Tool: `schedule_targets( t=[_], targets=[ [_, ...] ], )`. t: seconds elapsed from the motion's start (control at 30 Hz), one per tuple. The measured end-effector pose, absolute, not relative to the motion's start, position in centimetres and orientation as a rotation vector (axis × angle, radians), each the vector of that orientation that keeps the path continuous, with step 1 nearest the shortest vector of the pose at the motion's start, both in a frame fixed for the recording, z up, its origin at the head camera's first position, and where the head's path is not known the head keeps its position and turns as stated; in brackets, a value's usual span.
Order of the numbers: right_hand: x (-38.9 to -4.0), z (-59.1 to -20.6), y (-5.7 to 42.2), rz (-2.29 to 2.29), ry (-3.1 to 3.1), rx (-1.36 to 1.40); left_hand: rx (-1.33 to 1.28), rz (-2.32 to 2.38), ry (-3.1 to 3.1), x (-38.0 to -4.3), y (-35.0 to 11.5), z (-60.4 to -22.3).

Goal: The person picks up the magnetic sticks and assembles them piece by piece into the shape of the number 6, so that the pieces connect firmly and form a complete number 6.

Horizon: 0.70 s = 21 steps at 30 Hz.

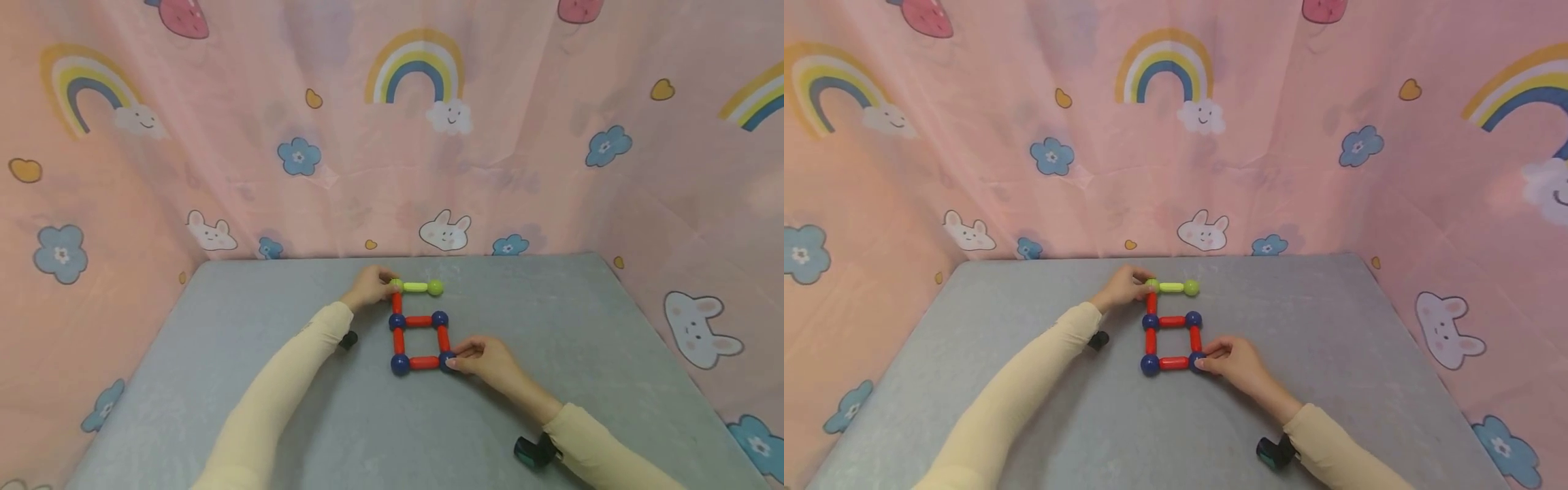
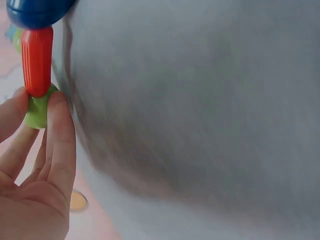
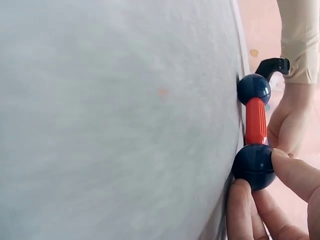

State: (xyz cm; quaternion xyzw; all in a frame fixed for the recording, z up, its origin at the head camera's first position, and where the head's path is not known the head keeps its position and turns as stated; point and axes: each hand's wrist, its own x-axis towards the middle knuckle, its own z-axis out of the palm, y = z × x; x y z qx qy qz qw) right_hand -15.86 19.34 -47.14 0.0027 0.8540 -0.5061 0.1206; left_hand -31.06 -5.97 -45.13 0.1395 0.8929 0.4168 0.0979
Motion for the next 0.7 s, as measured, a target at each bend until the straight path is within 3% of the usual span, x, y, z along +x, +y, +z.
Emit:
schedule_targets(
  t=[0.37,0.7],
  targets=[
    [-17.2,-46.9,17.0,-1.455,2.507,-0.041,0.341,1.198,2.668,-31.9,-8.2,-44.9],
    [-17.8,-46.4,18.8,-1.392,2.556,-0.228,0.393,1.204,2.658,-31.2,-9.7,-44.5]
  ],
)
